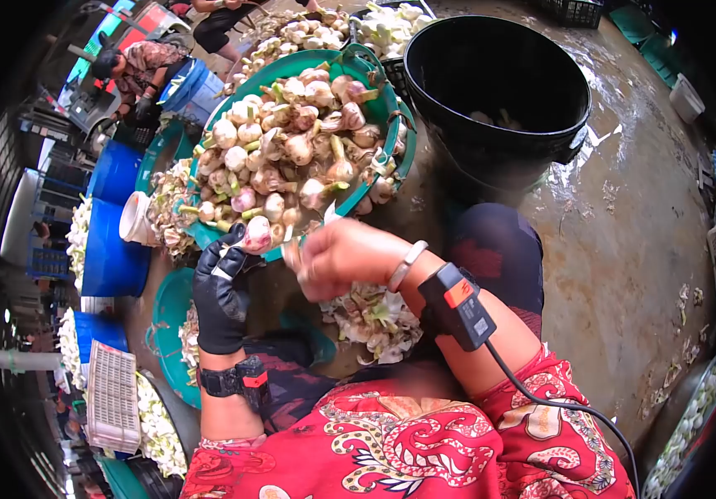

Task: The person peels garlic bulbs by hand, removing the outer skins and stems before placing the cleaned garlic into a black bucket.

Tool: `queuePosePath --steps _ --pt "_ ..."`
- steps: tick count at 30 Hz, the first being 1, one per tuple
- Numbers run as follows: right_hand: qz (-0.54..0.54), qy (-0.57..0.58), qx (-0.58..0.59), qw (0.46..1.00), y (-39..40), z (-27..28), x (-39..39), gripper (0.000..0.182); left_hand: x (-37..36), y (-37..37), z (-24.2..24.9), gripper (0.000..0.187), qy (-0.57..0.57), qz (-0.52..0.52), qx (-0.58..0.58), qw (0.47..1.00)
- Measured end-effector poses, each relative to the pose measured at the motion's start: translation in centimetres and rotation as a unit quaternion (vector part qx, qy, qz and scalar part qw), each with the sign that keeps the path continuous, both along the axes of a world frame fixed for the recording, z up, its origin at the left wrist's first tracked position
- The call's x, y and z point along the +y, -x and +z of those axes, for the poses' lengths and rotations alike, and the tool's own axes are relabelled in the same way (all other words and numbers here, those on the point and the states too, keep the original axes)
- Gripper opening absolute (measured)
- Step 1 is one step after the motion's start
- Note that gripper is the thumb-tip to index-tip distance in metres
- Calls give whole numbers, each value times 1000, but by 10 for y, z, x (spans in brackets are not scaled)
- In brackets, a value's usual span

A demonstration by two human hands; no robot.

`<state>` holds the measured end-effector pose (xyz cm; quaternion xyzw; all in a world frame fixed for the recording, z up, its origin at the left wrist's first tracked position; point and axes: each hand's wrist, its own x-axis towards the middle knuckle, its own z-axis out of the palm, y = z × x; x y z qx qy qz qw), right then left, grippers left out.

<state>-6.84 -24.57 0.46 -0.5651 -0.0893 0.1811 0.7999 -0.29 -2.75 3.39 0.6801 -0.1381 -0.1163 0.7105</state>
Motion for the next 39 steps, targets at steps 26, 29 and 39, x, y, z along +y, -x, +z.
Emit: queuePosePath --steps 26,29,39 --pt "-336 124 -113 927 -10 -17 21 8 -9 3 -6 31 80 18 161 984" --pt "-342 -4 -96 935 -10 -14 33 9 -11 3 -14 30 73 3 125 989" --pt "-377 -3 -33 926 -6 -9 3 9 178 -16 63 17 -278 238 -198 909"
